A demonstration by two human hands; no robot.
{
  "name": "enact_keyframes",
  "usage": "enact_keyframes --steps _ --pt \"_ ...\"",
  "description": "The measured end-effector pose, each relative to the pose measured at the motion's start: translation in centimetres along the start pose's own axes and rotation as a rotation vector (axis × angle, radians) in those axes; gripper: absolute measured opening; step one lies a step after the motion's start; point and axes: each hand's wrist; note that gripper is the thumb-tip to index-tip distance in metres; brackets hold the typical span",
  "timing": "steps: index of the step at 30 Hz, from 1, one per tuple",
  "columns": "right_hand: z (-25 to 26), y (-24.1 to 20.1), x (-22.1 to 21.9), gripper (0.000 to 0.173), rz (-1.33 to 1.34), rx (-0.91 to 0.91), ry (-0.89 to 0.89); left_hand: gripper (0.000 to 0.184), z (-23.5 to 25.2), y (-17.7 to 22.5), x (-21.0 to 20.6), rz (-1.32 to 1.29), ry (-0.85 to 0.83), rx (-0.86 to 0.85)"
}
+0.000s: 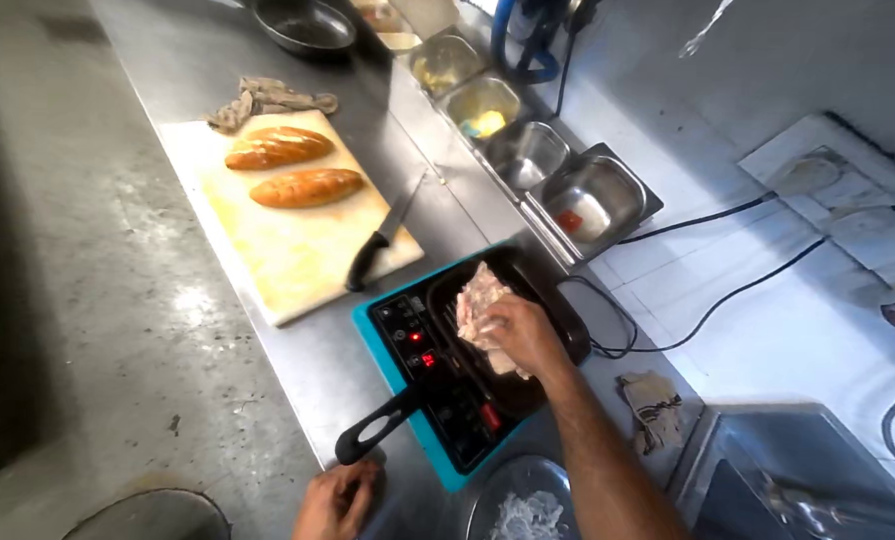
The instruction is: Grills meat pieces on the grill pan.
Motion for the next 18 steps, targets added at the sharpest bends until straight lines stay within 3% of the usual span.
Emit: enact_keyframes --steps 4,6,10,13,16,18 --pt "-0.4 0.0 -2.1 0.012 -0.041 -0.008 0.031 0.023 -0.1 -0.2 -0.2 0.008 0.001 -0.001" --pt "0.2 -1.1 -1.1 0.013 -0.069 -0.056 -0.017 0.023 0.1 -0.1 -0.1 0.011 0.005 -0.002" --pt "2.4 -0.5 -1.9 0.021 -0.026 0.103 0.139 0.024 0.0 -0.1 -0.1 0.011 0.000 -0.005" --pt "3.5 0.5 -3.4 0.018 -0.037 0.116 0.084 0.022 0.0 0.1 0.1 0.004 0.001 -0.001" --pt "4.0 0.7 -1.4 0.018 0.013 0.094 -0.012 0.022 0.0 0.1 -0.1 0.003 0.009 0.000" --pt "4.1 1.3 0.0 0.018 0.016 0.053 0.052 0.022 0.0 0.0 -0.1 0.009 0.006 0.003"
Point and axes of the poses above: each hand's wrist, its own z-axis towards the middle knuckle, its own x-axis out of the back of the hand, y = z × x, and after that the axes turned 6 degrees about x, right-handed
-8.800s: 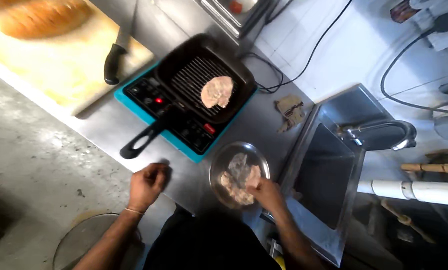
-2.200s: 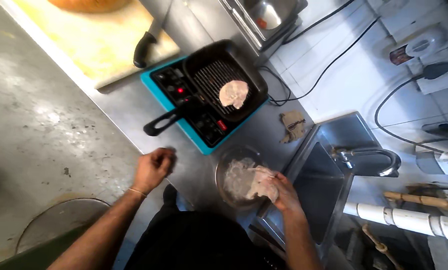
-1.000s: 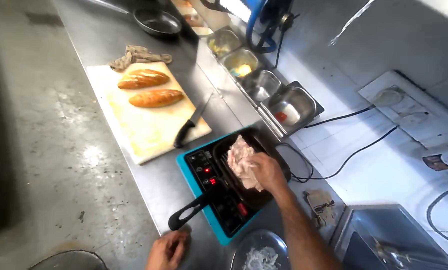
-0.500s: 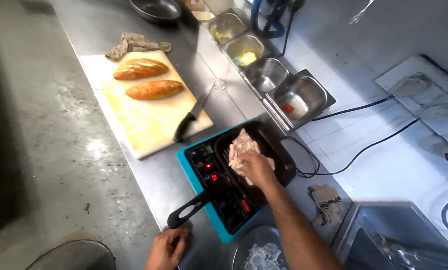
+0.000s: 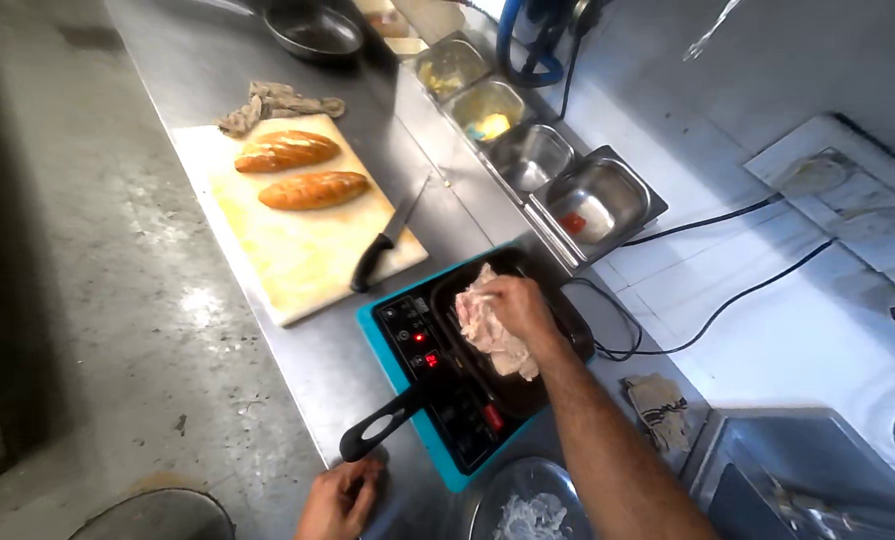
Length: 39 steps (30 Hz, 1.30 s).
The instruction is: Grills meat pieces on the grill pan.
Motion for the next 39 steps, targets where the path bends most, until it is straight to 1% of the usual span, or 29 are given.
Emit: enact_keyframes --steps 1,2,5,9,10,13,15,17,19,20,22,24,26,29,33,35,37,39 --pt "0.0 0.5 0.0 0.017 -0.018 -0.020 0.028 0.022 -0.1 0.0 0.0 0.003 -0.001 0.006" --pt "-0.2 1.0 -0.3 0.017 -0.041 -0.042 0.013 0.023 -0.2 0.0 -0.1 0.007 -0.005 0.014" --pt "0.3 0.9 0.1 0.020 -0.115 -0.100 -0.086 0.022 0.0 0.0 0.0 0.005 -0.012 0.031" --pt "1.5 2.0 -0.2 0.029 -0.150 -0.064 -0.053 0.022 0.1 0.1 -0.1 -0.012 -0.014 0.041" --pt "1.5 2.2 -0.4 0.028 -0.167 -0.080 -0.069 0.022 0.0 0.0 -0.1 -0.011 -0.015 0.046" --pt "1.4 1.4 0.3 0.018 -0.230 -0.181 -0.143 0.024 0.1 0.2 -0.3 -0.002 -0.022 0.080" --pt "1.0 1.3 1.3 0.025 -0.189 -0.169 -0.155 0.025 0.0 0.3 -0.4 0.021 -0.021 0.096" --pt "-0.1 1.3 2.5 0.033 -0.115 -0.103 -0.025 0.025 0.1 0.3 -0.5 0.042 0.003 0.072" --pt "-2.4 1.4 4.1 0.032 -0.044 -0.051 0.152 0.025 0.0 0.4 -0.7 0.055 0.027 0.053" --pt "-4.3 1.4 4.8 0.029 -0.013 -0.047 0.204 0.026 -0.1 0.4 -0.8 0.063 0.039 0.045" --pt "-9.0 2.4 5.9 0.024 0.030 -0.061 0.245 0.027 -0.1 0.6 -1.0 0.092 0.060 0.038" --pt "-14.7 4.7 6.4 0.022 0.103 -0.122 0.243 0.028 0.0 1.1 -1.0 0.109 0.070 0.052" --pt "-21.0 7.3 5.9 0.021 0.228 -0.193 0.309 0.028 -0.2 1.4 -1.1 0.122 0.079 0.065" --pt "-30.6 11.1 4.7 0.020 0.378 -0.380 0.416 0.029 -0.6 1.8 -1.3 0.161 0.114 0.049" --pt "-42.8 15.6 3.0 0.020 0.457 -0.613 0.492 0.030 -1.8 2.6 -2.2 0.266 0.148 0.078" --pt "-48.6 17.3 2.4 0.020 0.469 -0.713 0.544 0.030 -2.2 3.2 -2.9 0.354 0.147 0.082" --pt "-54.1 19.0 2.1 0.020 0.519 -0.847 0.636 0.033 -2.5 3.4 -4.0 0.473 0.117 0.065" --pt "-58.6 20.8 1.8 0.021 0.598 -0.957 0.744 0.041 -2.9 3.9 -5.2 0.600 0.082 0.074"
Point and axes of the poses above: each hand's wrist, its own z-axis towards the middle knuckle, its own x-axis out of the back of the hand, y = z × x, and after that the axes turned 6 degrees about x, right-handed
